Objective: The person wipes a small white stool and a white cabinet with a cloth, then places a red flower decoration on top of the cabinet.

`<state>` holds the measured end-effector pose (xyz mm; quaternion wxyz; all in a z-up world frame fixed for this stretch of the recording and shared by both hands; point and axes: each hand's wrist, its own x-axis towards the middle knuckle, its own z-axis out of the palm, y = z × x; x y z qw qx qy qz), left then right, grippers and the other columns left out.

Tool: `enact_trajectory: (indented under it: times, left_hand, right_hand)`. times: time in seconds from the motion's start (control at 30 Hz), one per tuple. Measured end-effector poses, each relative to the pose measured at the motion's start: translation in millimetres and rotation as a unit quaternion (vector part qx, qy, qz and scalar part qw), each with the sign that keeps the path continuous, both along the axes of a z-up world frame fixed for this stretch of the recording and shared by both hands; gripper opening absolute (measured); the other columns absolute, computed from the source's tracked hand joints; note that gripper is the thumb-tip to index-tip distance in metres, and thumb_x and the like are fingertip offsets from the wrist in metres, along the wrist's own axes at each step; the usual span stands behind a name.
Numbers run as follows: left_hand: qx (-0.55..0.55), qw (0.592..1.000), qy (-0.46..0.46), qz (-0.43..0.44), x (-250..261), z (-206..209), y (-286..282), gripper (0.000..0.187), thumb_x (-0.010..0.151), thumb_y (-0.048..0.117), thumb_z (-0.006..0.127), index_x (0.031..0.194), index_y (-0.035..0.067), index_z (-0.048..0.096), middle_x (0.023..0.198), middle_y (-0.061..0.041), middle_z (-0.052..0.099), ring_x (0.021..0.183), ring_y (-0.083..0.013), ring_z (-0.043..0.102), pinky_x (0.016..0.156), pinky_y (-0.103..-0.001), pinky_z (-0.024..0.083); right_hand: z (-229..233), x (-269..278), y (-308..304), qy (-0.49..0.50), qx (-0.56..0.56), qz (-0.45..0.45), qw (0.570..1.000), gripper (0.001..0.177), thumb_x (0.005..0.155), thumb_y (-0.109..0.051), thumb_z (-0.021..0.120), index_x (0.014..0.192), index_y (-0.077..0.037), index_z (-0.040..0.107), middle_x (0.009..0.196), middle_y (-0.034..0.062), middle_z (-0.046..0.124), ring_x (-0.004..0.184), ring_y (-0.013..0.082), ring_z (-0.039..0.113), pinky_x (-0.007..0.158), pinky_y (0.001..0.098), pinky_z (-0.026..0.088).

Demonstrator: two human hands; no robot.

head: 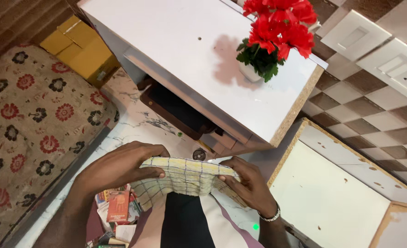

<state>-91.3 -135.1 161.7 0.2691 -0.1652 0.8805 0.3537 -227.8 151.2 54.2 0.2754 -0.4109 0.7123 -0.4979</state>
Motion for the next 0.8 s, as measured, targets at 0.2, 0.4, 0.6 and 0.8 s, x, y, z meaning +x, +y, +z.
enact_trajectory:
  times: [0.2, 0.4, 0.6, 0.8]
  left_hand:
    - [0.064, 0.996, 0.054, -0.025, -16.0, 10.3, -85.1, 0.039, 0.084, 0.042, 0.074, 0.116, 0.019, 0.074, 0.095, -0.003, 0.08, 0.085, -0.0212, 0.075, 0.076, -0.041, 0.055]
    - [0.103, 0.939, 0.319, -0.083, -59.2, 21.4, -205.4, 0.03, 0.093, 0.032, 0.067, 0.112, 0.01, 0.074, 0.087, -0.004, 0.079, 0.076, -0.0156, 0.076, 0.066, -0.036, 0.058]
    - [-0.035, 0.916, 0.387, -0.101, -181.6, 29.8, -279.8, 0.027, 0.107, 0.029, 0.065, 0.123, 0.008, 0.071, 0.098, -0.008, 0.074, 0.08, -0.016, 0.071, 0.073, -0.038, 0.058]
    - [-0.073, 0.867, 0.468, -0.153, -228.4, -20.3, -268.1, 0.047, 0.101, 0.028, 0.07, 0.142, 0.008, 0.059, 0.156, -0.019, 0.048, 0.146, -0.038, 0.043, 0.121, -0.056, 0.031]
  right_hand:
    - [24.8, -4.9, -42.6, -0.055, -0.047, -0.076, 0.994, 0.022, 0.094, -0.007, 0.07, 0.114, 0.001, 0.072, 0.106, 0.0116, 0.076, 0.1, 0.0184, 0.071, 0.084, 0.0325, 0.058]
    - [90.1, -36.3, -144.3, 0.09, -0.03, -0.193, 0.976, 0.026, 0.094, -0.011, 0.072, 0.118, -0.001, 0.068, 0.101, 0.0086, 0.075, 0.09, 0.0143, 0.072, 0.078, 0.0287, 0.058]
    - [131.0, -83.7, -252.7, 0.456, 0.021, -0.306, 0.835, 0.032, 0.102, -0.013, 0.076, 0.13, -0.002, 0.066, 0.114, 0.0136, 0.071, 0.101, 0.0312, 0.069, 0.086, 0.0391, 0.053]
    - [101.9, -42.9, -230.0, 0.276, -0.009, -0.329, 0.903, 0.028, 0.1, -0.024, 0.074, 0.121, -0.005, 0.07, 0.111, 0.0072, 0.074, 0.096, 0.0192, 0.074, 0.079, 0.0312, 0.058]
